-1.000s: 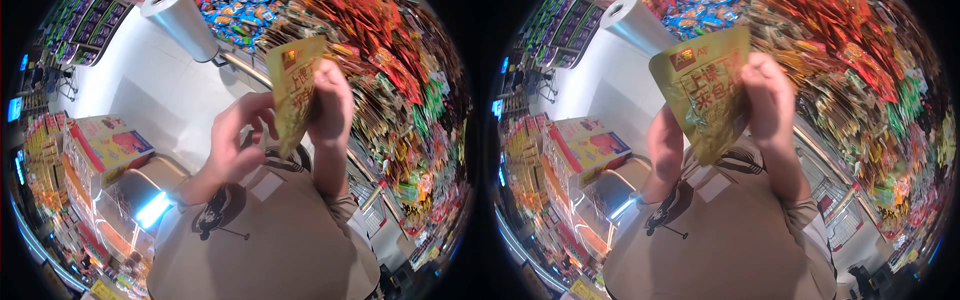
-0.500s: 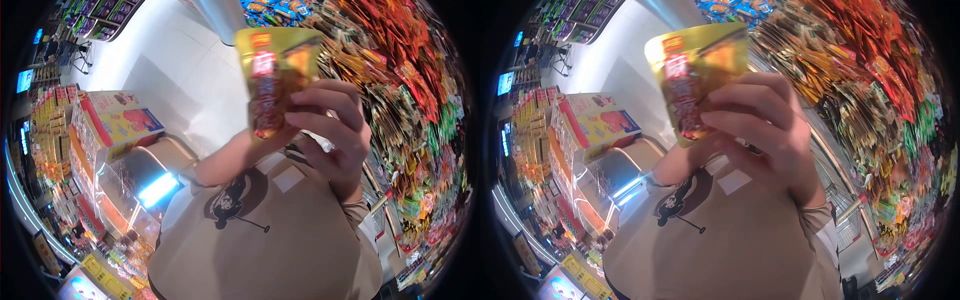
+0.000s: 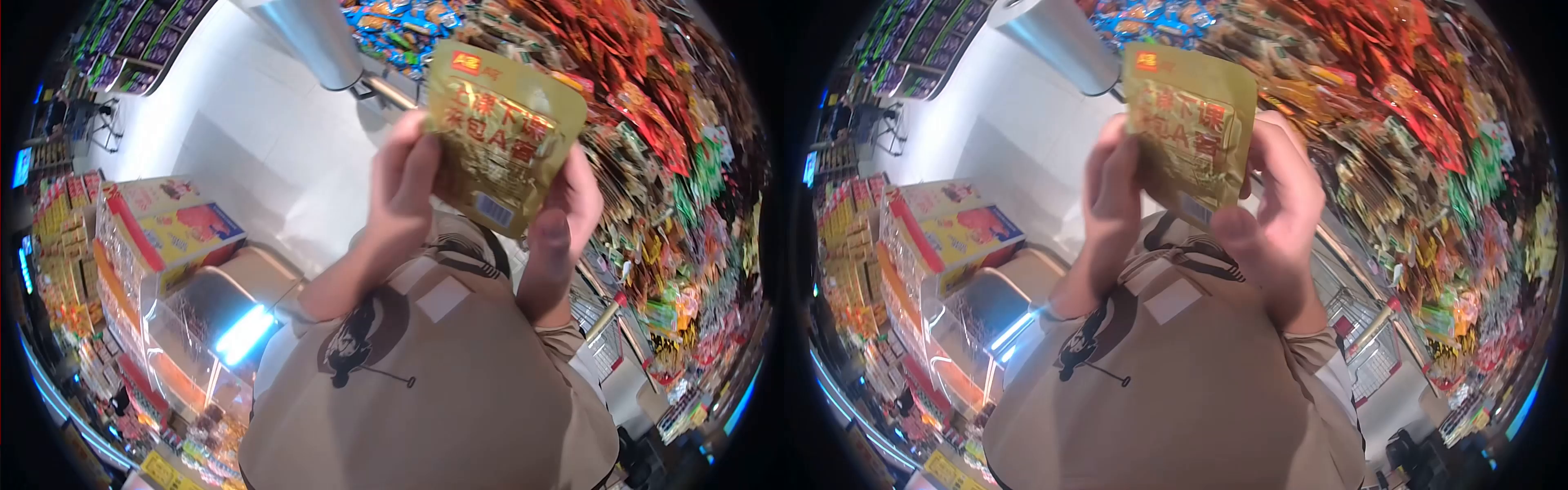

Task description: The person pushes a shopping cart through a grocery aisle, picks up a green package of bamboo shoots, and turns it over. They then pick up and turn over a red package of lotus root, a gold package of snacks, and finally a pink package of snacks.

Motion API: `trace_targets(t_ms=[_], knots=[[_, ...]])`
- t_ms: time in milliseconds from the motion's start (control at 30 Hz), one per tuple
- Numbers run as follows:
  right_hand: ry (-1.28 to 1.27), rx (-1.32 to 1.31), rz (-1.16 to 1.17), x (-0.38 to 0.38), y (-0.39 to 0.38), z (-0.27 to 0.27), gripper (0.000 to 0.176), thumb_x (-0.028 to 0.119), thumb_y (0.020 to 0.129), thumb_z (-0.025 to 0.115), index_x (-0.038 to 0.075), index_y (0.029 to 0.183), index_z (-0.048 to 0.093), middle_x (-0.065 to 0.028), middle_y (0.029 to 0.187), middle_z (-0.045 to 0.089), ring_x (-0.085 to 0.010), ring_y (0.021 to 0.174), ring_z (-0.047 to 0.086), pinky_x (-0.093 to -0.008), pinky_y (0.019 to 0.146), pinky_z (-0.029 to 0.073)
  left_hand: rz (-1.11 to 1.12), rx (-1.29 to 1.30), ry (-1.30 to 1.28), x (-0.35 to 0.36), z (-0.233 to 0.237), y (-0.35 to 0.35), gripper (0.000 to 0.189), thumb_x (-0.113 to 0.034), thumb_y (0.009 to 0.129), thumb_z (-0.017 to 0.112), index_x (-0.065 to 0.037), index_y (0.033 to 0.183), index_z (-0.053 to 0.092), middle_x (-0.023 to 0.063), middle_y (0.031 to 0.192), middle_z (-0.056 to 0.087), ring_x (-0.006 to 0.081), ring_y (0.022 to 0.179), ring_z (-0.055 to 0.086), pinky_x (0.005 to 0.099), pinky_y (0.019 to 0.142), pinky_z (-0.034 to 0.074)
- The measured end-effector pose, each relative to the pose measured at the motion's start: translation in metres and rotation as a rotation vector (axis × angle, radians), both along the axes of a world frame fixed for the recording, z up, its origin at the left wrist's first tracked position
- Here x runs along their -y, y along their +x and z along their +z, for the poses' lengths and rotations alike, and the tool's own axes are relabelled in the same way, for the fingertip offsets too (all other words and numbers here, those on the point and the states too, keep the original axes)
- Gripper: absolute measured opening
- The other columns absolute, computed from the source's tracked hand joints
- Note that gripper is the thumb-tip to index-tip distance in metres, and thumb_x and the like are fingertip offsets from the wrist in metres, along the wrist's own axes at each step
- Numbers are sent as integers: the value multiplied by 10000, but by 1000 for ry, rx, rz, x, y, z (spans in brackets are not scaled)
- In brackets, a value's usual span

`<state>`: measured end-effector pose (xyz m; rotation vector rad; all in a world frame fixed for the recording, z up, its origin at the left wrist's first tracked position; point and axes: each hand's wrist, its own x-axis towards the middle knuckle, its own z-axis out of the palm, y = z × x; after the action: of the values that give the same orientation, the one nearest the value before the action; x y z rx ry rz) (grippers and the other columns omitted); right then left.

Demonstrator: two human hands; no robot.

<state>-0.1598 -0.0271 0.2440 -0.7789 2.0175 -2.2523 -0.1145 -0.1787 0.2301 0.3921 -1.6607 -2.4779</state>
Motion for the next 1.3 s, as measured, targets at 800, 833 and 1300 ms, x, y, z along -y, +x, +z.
trace_targets(t_ms=[800,833,1300], knots=[[-308,278,81,11,-2,-4,444,263,957,441,-92,1224,439,-161,1135,583,-180,992,592,-289,865,458,83,-299,76,1,2,19,245,-152,899,558,48,1035,516,70,904,611,86,811,539,235,750,439],[-290,278,74,10,-2,-4,447,274,959,437,-90,1217,443,-157,1128,585,-177,984,593,-286,859,459,87,-289,74,1,1,19,254,-161,899,562,49,1035,519,71,907,612,87,812,540,235,750,440],[-387,342,104,14,1,-3,370,227,970,436,-67,1186,496,-95,1083,610,-108,952,573,-241,831,441,101,-253,130,1,-3,19,332,-225,897,582,54,1068,530,83,954,622,101,852,553,238,769,444]])
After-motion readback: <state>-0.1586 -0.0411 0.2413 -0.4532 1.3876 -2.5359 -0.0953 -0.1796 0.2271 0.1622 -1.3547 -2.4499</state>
